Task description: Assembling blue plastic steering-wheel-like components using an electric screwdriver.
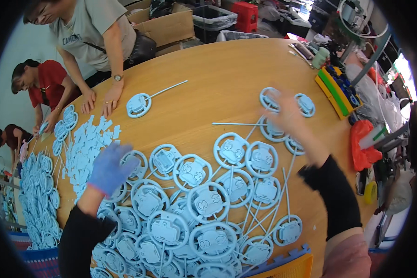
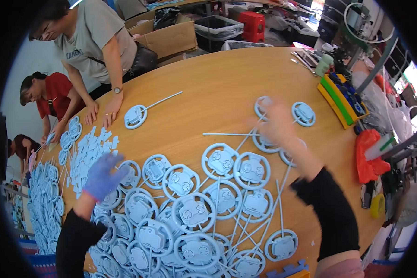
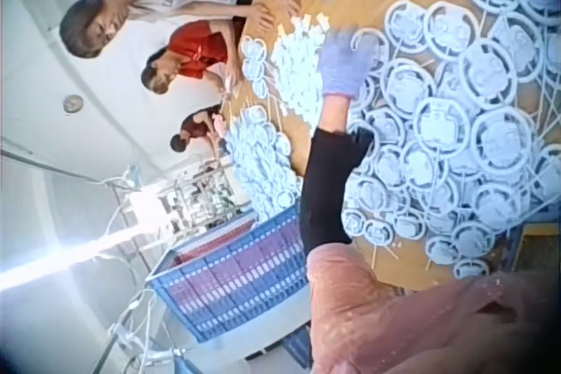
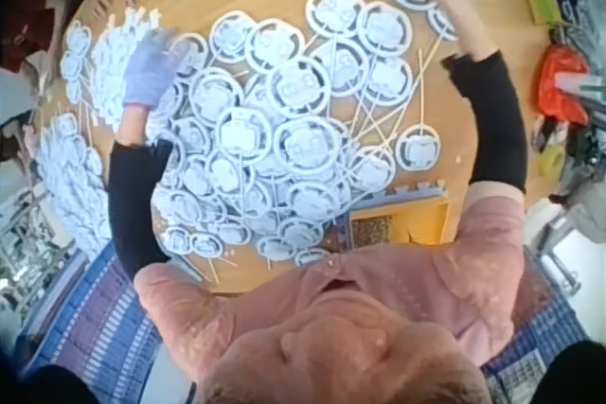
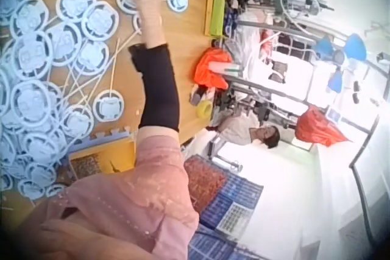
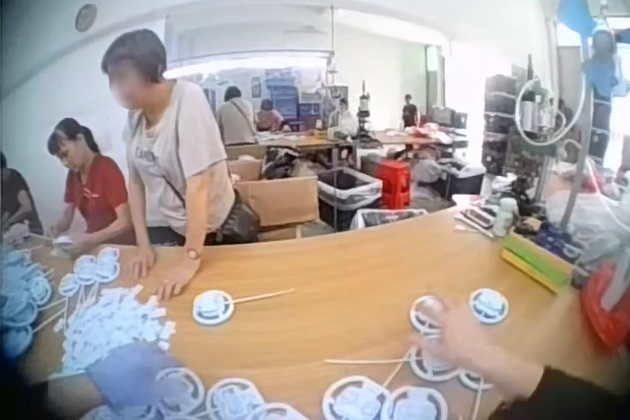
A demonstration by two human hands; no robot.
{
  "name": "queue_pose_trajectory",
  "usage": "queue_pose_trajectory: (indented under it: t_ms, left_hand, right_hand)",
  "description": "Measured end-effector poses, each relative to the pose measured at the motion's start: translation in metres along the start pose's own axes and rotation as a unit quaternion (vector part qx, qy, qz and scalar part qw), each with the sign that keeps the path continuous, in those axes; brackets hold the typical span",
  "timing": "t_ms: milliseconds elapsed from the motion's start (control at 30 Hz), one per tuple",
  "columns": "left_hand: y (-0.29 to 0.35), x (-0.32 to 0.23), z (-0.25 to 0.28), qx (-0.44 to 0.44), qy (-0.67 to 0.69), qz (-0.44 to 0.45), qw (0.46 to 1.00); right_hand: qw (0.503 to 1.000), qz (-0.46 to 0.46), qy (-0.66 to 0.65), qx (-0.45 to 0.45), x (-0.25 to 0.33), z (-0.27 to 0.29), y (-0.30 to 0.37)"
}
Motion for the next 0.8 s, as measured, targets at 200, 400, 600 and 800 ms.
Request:
queue_pose_trajectory:
  t_ms: [200,400,600,800]
  left_hand:
    - [-0.139,0.043,-0.058,0.064,-0.098,0.103,0.988]
    - [-0.184,0.051,-0.111,0.096,-0.078,0.179,0.976]
    - [-0.117,-0.011,-0.102,0.131,0.016,0.09,0.987]
    - [-0.043,-0.01,-0.073,0.083,0.043,0.192,0.977]
  right_hand:
    - [0.97,-0.209,0.12,0.025,-0.209,-0.043,-0.025]
    - [0.97,-0.055,0.197,0.131,-0.125,-0.073,-0.017]
    - [0.981,0.018,0.167,0.102,-0.025,-0.068,0.046]
    - [0.993,0.037,0.056,0.099,0.094,-0.071,0.124]
Point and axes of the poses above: each hand's wrist, its own y-axis away from the middle knuckle, its own z-axis out of the back of the hand, x = y × z, the point moved 5 cm from there along -y, towards the middle knuckle, and after that the axes turned 8 degrees about y, right-handed, at the moved point
